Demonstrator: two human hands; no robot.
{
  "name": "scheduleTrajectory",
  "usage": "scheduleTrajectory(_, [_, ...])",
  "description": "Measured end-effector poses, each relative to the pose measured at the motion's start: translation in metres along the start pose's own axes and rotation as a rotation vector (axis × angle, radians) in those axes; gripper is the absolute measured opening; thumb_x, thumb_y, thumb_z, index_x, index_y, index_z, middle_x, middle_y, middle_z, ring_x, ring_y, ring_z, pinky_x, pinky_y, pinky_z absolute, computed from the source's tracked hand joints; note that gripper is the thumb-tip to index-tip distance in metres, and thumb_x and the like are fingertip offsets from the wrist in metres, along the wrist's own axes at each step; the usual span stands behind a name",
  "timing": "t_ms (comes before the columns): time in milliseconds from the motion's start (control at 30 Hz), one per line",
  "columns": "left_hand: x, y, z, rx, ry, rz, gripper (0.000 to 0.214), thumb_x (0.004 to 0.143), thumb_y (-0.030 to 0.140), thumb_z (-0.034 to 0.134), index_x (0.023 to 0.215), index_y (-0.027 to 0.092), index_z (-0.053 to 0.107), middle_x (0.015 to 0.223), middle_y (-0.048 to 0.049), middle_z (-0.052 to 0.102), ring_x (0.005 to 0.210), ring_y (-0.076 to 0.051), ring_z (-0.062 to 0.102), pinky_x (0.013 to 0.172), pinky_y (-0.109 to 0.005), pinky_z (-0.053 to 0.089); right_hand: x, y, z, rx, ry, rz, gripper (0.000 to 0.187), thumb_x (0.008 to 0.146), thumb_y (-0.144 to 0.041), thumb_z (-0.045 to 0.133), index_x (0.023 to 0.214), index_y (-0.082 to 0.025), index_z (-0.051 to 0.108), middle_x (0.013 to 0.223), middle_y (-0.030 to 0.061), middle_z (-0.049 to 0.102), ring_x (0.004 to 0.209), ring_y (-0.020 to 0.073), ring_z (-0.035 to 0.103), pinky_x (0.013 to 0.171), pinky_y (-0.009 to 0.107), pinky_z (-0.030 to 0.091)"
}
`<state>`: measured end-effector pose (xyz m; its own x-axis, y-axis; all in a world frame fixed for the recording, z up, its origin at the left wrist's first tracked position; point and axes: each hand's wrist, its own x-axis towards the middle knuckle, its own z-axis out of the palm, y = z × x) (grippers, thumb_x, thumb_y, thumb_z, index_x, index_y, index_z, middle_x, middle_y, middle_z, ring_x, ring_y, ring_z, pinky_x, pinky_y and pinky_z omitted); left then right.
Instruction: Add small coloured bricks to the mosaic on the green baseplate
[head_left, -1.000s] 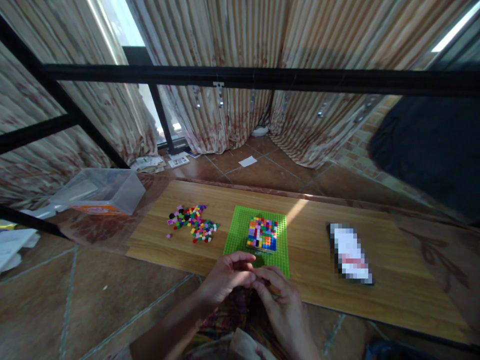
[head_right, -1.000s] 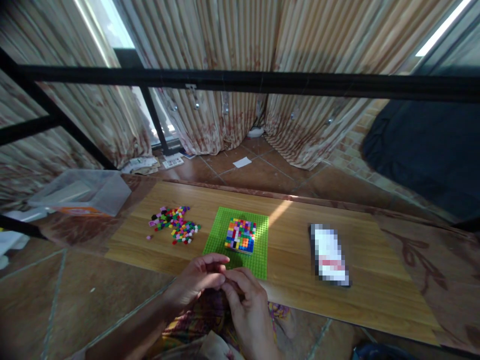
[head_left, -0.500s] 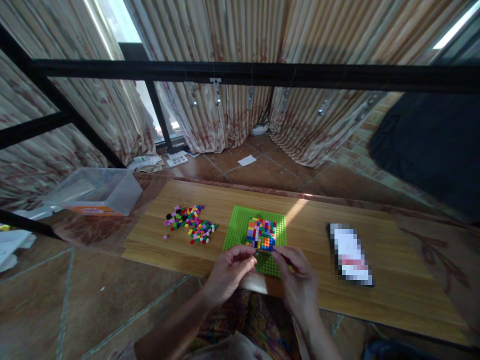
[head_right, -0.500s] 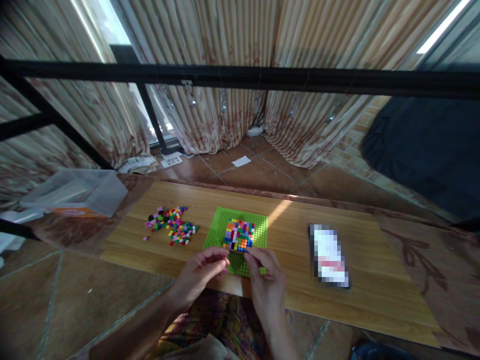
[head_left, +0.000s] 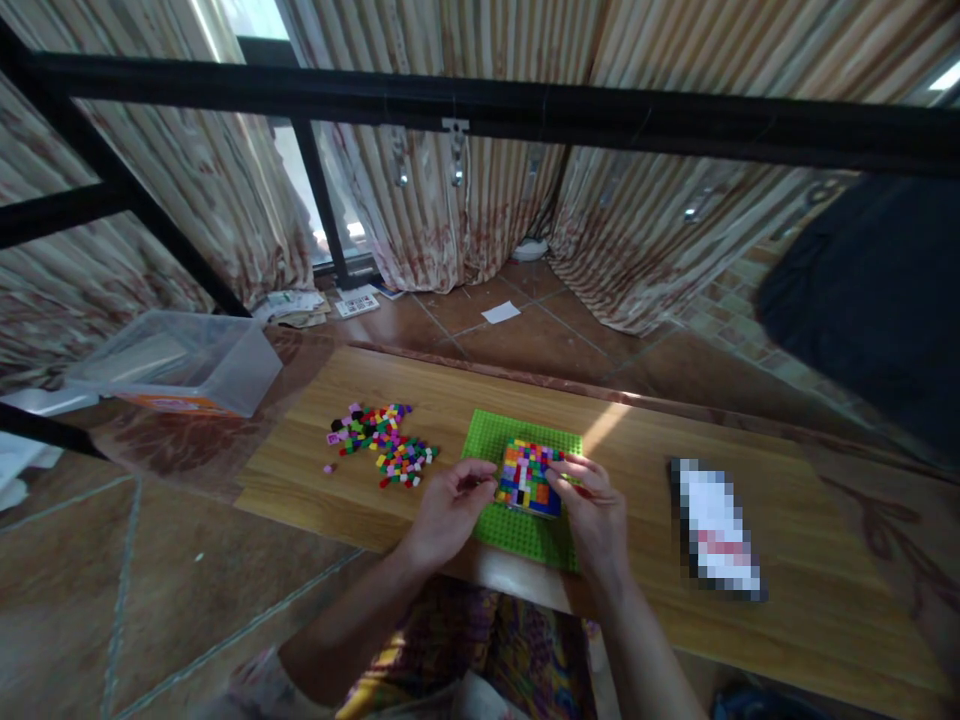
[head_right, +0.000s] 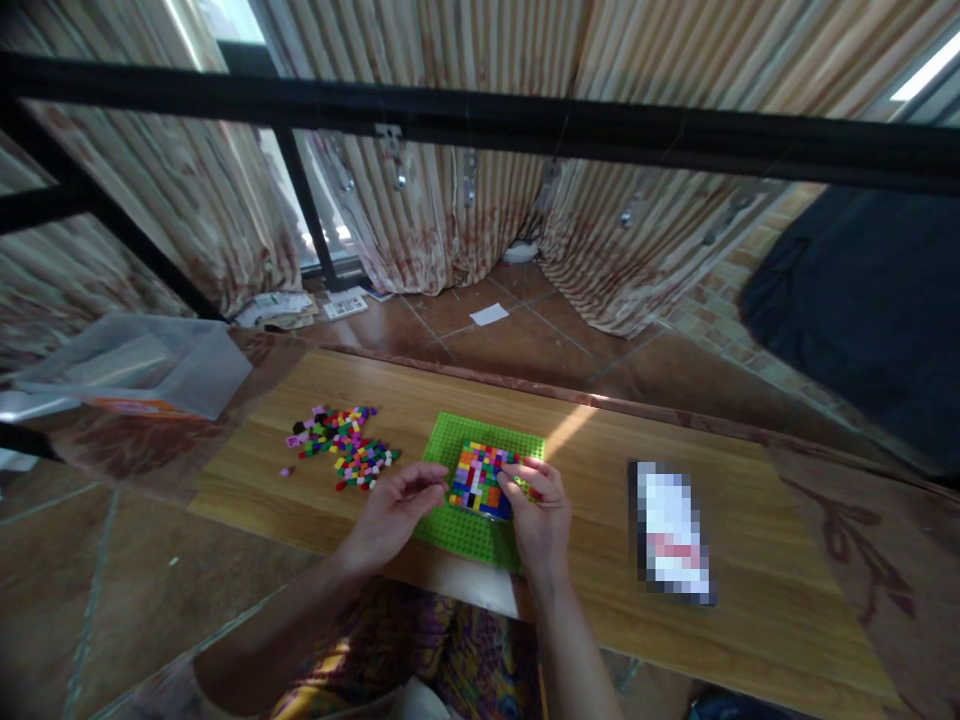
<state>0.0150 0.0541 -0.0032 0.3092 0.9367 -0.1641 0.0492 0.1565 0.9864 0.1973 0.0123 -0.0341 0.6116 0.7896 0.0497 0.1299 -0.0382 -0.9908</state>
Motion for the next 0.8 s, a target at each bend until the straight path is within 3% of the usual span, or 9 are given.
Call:
scheduleTrajectory(167, [0.012, -0.004, 0.003, 0.028, 0.031, 0.041, 0.019, 0.075, 0.022, 0.062, 0.093, 0.018, 0.067, 0.084, -0.0022, 0.069, 0.077, -0.014, 0.062, 0.073, -0.026, 0.050, 0.000, 0.000, 0.003, 0.108, 0.003, 0.098, 0.028, 0.063, -0.039, 0.076, 0.083, -0.019, 0.073, 0.114, 0.0073, 0.062, 0.099, 0.0218, 0.060, 0.078, 0.035, 0.051])
scheduleTrajectory(333, [0.021, -0.003, 0.009, 0.080, 0.035, 0.083, 0.022, 0.078, 0.021, 0.059, 0.098, 0.019, 0.066, 0.083, -0.0009, 0.067, 0.074, -0.013, 0.061, 0.070, -0.024, 0.050, -0.002, -0.006, 0.008, 0.242, -0.003, 0.230, 0.043, 0.062, -0.036, 0.078, 0.100, -0.019, 0.068, 0.097, 0.0043, 0.068, 0.080, 0.0171, 0.064, 0.072, 0.033, 0.053])
scheduleTrajectory(600, [0.028, -0.010, 0.016, 0.156, 0.003, 0.106, 0.024, 0.079, 0.025, 0.060, 0.101, 0.019, 0.064, 0.082, -0.0009, 0.065, 0.071, -0.013, 0.060, 0.067, -0.024, 0.049, -0.002, -0.010, 0.011, 0.287, -0.022, 0.242, 0.042, 0.062, -0.034, 0.077, 0.099, -0.018, 0.066, 0.087, 0.0031, 0.070, 0.074, 0.0159, 0.064, 0.069, 0.032, 0.052])
scheduleTrajectory(700, [0.021, -0.009, 0.012, 0.174, 0.006, 0.118, 0.024, 0.080, 0.023, 0.057, 0.103, 0.019, 0.062, 0.083, -0.0013, 0.065, 0.074, -0.013, 0.061, 0.069, -0.024, 0.050, -0.002, -0.011, 0.010, 0.273, -0.023, 0.250, 0.041, 0.062, -0.035, 0.078, 0.098, -0.019, 0.066, 0.085, 0.0023, 0.070, 0.074, 0.0157, 0.063, 0.069, 0.032, 0.051])
scheduleTrajectory(800, [0.008, -0.009, -0.006, 0.258, 0.049, 0.163, 0.025, 0.082, 0.021, 0.054, 0.106, 0.019, 0.061, 0.088, -0.0023, 0.065, 0.075, -0.013, 0.061, 0.069, -0.024, 0.050, -0.004, -0.011, 0.007, 0.271, -0.046, 0.240, 0.041, 0.062, -0.036, 0.078, 0.099, -0.019, 0.068, 0.091, 0.0027, 0.070, 0.079, 0.0157, 0.064, 0.074, 0.032, 0.051])
